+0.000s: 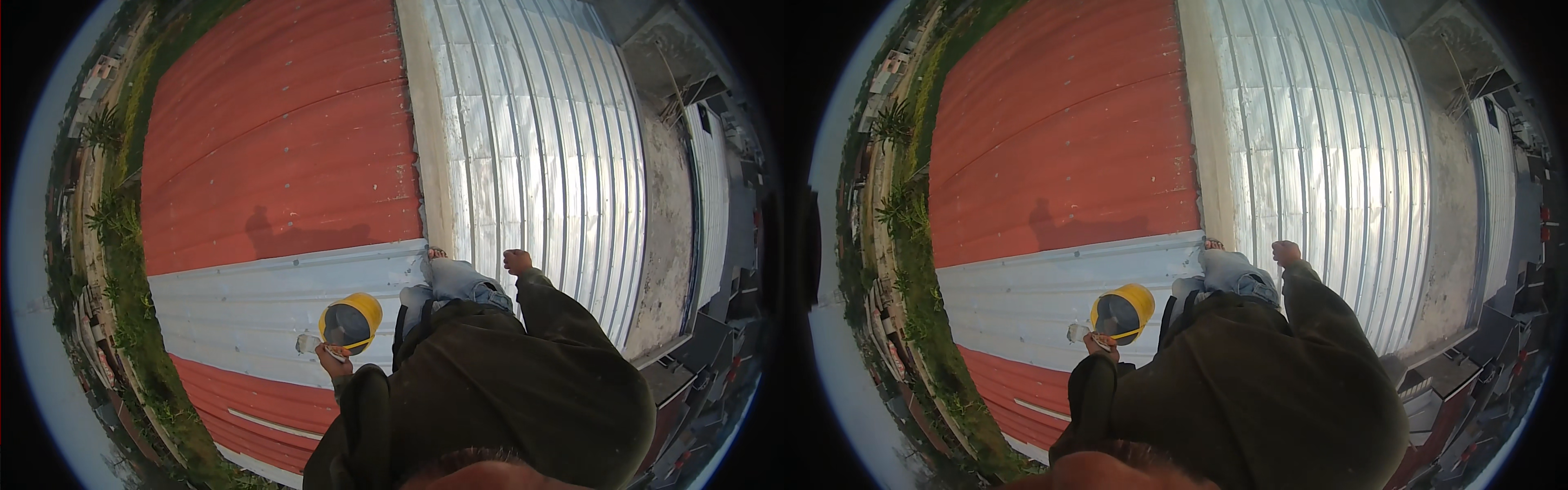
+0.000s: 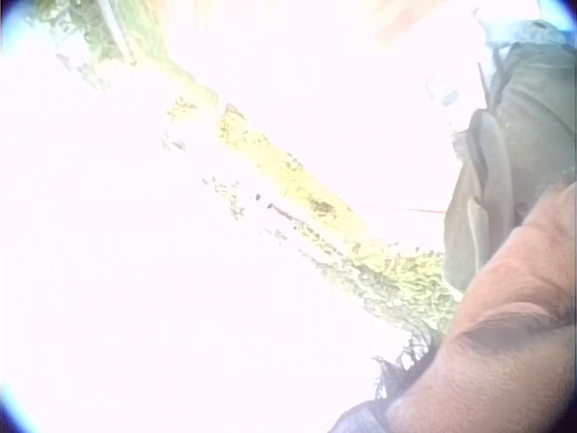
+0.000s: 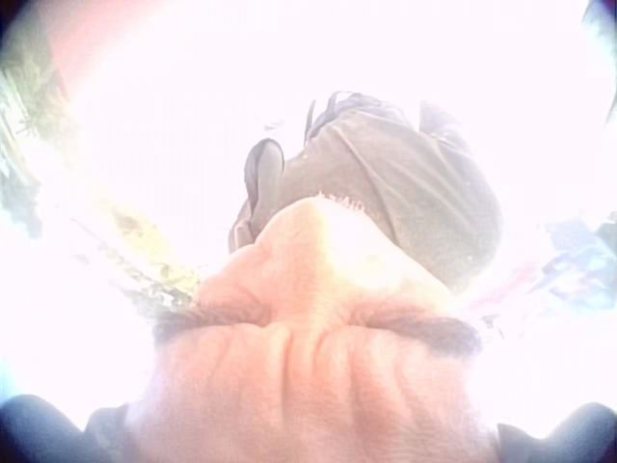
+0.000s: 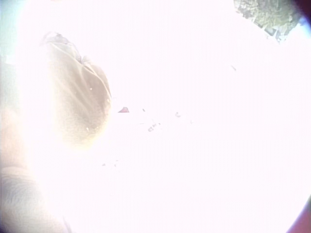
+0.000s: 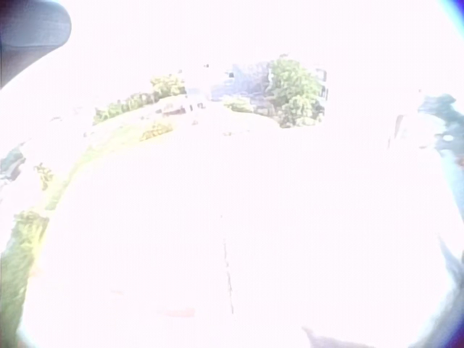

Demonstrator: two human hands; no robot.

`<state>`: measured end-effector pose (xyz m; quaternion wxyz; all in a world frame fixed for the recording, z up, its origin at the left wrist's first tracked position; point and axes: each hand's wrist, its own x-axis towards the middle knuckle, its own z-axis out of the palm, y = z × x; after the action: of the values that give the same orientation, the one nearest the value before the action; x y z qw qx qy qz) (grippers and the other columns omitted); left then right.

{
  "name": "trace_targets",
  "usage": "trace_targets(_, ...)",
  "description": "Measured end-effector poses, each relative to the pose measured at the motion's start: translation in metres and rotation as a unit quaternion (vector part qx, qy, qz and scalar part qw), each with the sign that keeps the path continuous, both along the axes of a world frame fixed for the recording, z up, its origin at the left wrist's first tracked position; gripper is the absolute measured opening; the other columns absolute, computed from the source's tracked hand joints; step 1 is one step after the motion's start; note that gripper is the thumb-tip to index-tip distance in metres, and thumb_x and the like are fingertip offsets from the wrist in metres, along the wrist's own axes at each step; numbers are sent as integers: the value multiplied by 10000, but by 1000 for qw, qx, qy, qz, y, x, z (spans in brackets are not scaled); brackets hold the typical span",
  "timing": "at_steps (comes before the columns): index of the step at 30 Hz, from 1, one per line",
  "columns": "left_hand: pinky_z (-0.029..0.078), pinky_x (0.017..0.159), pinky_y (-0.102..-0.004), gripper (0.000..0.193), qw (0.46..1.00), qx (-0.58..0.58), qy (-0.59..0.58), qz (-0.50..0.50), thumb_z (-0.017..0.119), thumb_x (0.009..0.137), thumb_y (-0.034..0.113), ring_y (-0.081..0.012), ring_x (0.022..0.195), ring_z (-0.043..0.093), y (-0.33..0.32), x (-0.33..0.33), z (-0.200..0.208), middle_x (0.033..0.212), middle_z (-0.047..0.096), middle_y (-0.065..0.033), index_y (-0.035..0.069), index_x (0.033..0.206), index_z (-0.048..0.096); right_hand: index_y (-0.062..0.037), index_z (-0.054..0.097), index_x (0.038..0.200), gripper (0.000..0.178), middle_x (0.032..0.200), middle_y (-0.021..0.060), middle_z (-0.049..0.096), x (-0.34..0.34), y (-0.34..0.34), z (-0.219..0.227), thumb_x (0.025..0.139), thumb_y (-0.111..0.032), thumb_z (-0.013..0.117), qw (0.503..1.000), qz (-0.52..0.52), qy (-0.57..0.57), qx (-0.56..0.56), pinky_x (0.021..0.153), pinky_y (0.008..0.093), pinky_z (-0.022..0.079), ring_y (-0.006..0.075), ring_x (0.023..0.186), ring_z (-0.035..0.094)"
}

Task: The person applies a gray substance to the seam between two different types of metal roofing sheets using a brush and a small piece of material, then stands up and walks along the ridge.

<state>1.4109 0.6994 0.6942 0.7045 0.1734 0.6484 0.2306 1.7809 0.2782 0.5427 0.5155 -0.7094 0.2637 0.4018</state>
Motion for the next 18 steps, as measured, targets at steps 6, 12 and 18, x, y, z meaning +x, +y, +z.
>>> trace_targets(6, 408, 343, -274, 222, 1000, -6, -7, 22, 426, 833, 329, -134, 379, 423, -14, 31, 9, 511, 439, -13, 136, 723, 432, -16, 584, 984, 219, 689, 57, 560, 14, -16, -9, 830, -172, 589, 999, -32, 13, 31, 376, 271, 373, 143, 515, 514)
trace_targets(12, 410, 338, -280, 226, 999, 27, -3, 20, 419, 832, 331, -139, 376, 432, -14, 33, -2, 498, 441, -10, 141, 709, 432, -17, 586, 980, 213, 693, 61, 566, 22, -18, -5, 830, -168, 589, 1000, -10, 9, 8, 387, 275, 382, 150, 522, 522)
trace_targets(18, 418, 353, -276, 285, 998, -14, 50, 19, 420, 840, 403, -160, 361, 454, 1, 22, -17, 478, 450, -1, 160, 694, 450, -15, 594, 965, 207, 699, 64, 574, 26, -6, 2, 829, -171, 585, 1000, -4, 6, -9, 394, 284, 394, 155, 522, 528)
